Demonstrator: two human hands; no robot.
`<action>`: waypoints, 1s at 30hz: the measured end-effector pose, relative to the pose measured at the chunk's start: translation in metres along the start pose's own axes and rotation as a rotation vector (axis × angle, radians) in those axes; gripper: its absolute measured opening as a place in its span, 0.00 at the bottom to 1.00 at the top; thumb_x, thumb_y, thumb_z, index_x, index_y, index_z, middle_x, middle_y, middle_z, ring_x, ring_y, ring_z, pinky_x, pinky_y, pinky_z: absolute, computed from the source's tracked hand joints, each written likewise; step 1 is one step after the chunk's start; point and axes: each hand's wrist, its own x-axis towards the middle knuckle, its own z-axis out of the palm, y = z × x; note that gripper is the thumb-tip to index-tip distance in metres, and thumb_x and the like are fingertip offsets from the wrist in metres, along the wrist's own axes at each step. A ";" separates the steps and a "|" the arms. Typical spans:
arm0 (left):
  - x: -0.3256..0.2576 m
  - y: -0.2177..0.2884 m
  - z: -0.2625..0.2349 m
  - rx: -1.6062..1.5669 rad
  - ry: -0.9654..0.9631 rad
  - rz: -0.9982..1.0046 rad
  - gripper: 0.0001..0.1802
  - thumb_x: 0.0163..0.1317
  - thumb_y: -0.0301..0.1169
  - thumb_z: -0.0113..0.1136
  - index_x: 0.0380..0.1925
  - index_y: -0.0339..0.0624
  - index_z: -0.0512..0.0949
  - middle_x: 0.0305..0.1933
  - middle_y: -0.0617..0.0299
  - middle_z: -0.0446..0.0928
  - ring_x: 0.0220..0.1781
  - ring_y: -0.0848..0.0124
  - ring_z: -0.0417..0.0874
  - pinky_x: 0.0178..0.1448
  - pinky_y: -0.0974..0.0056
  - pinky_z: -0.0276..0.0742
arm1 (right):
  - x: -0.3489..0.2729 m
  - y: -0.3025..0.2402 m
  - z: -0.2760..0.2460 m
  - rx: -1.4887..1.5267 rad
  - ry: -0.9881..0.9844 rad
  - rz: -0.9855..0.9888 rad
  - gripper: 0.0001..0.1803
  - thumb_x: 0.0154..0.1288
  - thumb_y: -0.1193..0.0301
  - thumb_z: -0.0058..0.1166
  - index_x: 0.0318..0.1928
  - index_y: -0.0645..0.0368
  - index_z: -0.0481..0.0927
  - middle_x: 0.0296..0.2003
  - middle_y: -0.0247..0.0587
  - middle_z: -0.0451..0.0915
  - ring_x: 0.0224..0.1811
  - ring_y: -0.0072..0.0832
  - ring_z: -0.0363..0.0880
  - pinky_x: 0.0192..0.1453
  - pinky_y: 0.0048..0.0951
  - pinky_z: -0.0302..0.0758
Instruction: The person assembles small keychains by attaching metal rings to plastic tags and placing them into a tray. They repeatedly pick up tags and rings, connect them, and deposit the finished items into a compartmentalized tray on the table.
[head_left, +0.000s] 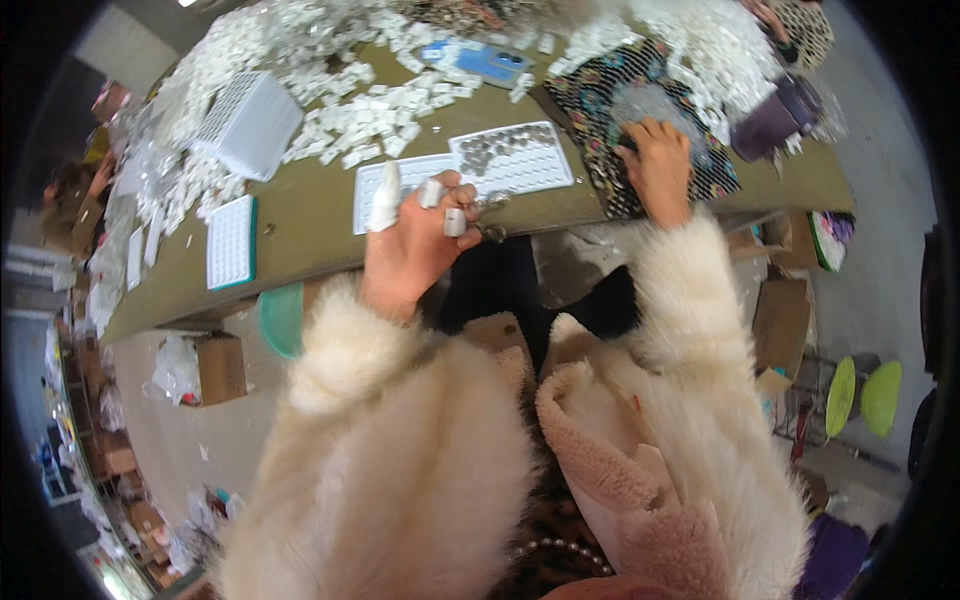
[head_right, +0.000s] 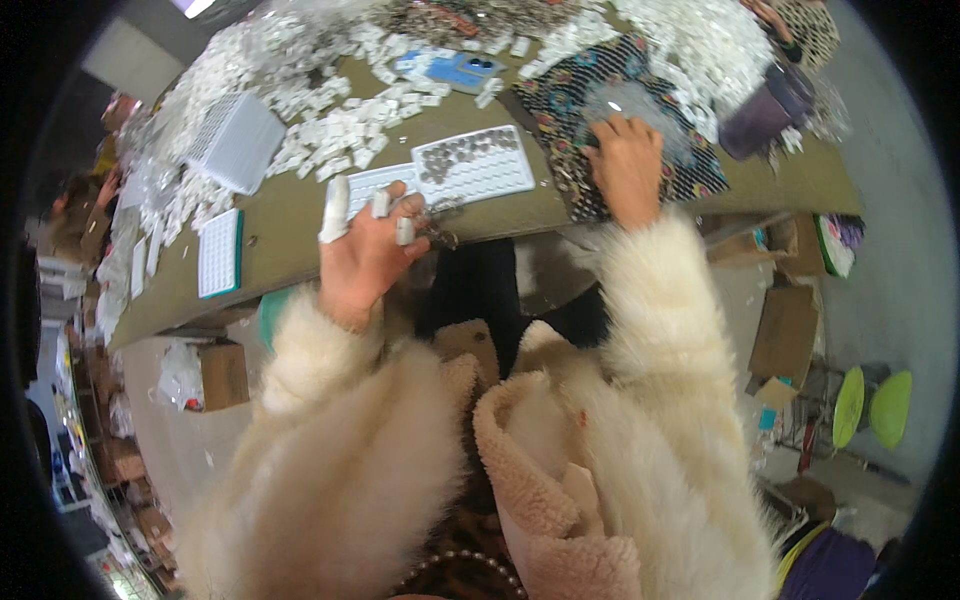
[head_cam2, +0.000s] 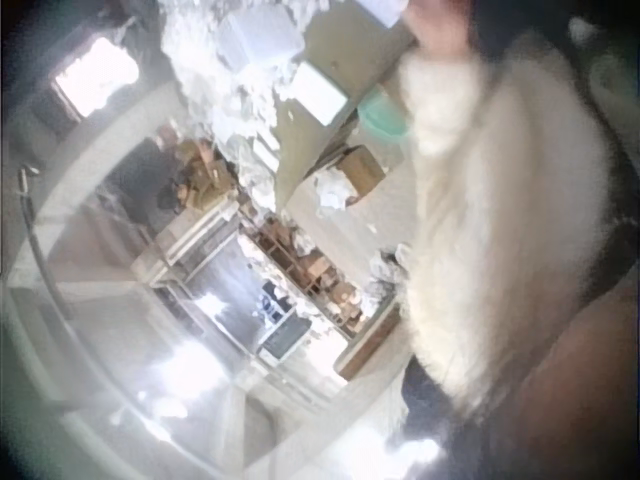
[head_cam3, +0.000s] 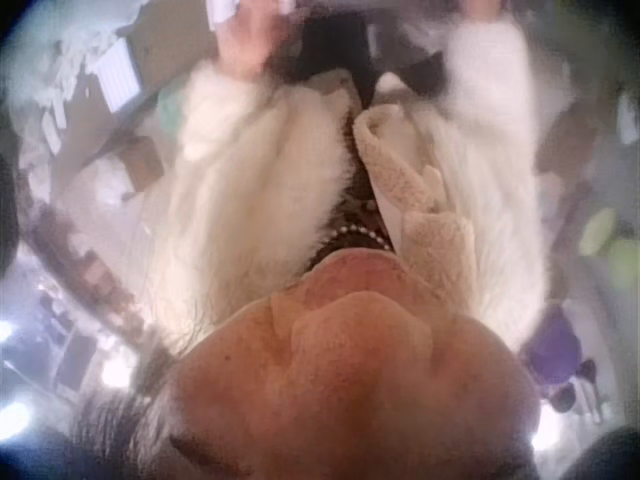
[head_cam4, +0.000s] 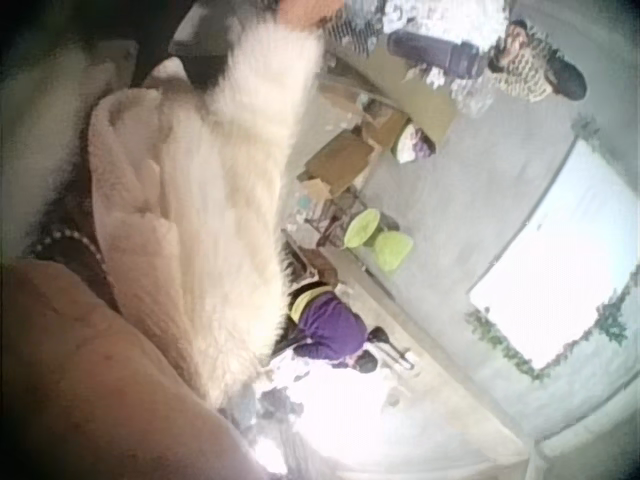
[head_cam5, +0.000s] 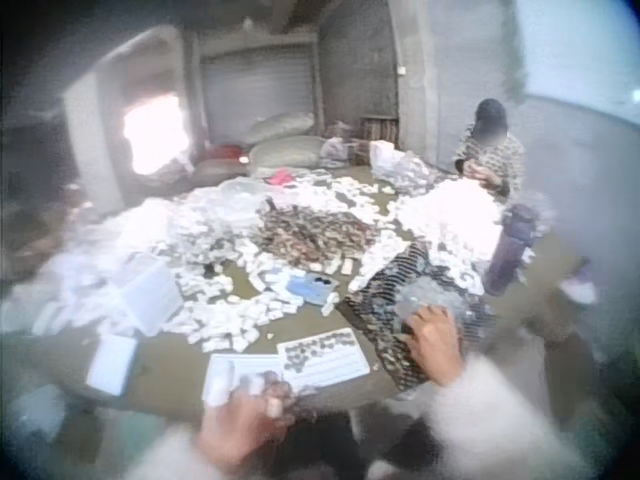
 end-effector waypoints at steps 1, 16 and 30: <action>-0.002 0.004 0.001 0.018 -0.033 -0.021 0.30 0.70 0.61 0.49 0.42 0.41 0.76 0.39 0.60 0.74 0.39 0.68 0.74 0.38 0.64 0.67 | -0.001 0.000 -0.001 0.084 0.073 -0.032 0.16 0.52 0.72 0.68 0.44 0.56 0.85 0.40 0.37 0.80 0.47 0.38 0.76 0.51 0.40 0.67; 0.020 0.127 -0.038 2.516 0.686 0.099 0.12 0.58 0.29 0.64 0.42 0.53 0.87 0.45 0.57 0.85 0.47 0.58 0.86 0.49 0.55 0.80 | -0.003 -0.025 -0.055 0.801 0.302 0.005 0.13 0.62 0.83 0.61 0.47 0.65 0.84 0.43 0.44 0.83 0.45 0.31 0.81 0.53 0.27 0.74; 0.022 0.131 -0.041 2.431 0.683 0.341 0.09 0.61 0.31 0.66 0.40 0.41 0.83 0.41 0.54 0.82 0.41 0.58 0.84 0.45 0.57 0.78 | -0.012 -0.072 -0.076 1.055 -0.017 -0.049 0.16 0.60 0.83 0.60 0.50 0.67 0.83 0.41 0.42 0.82 0.44 0.27 0.79 0.51 0.25 0.74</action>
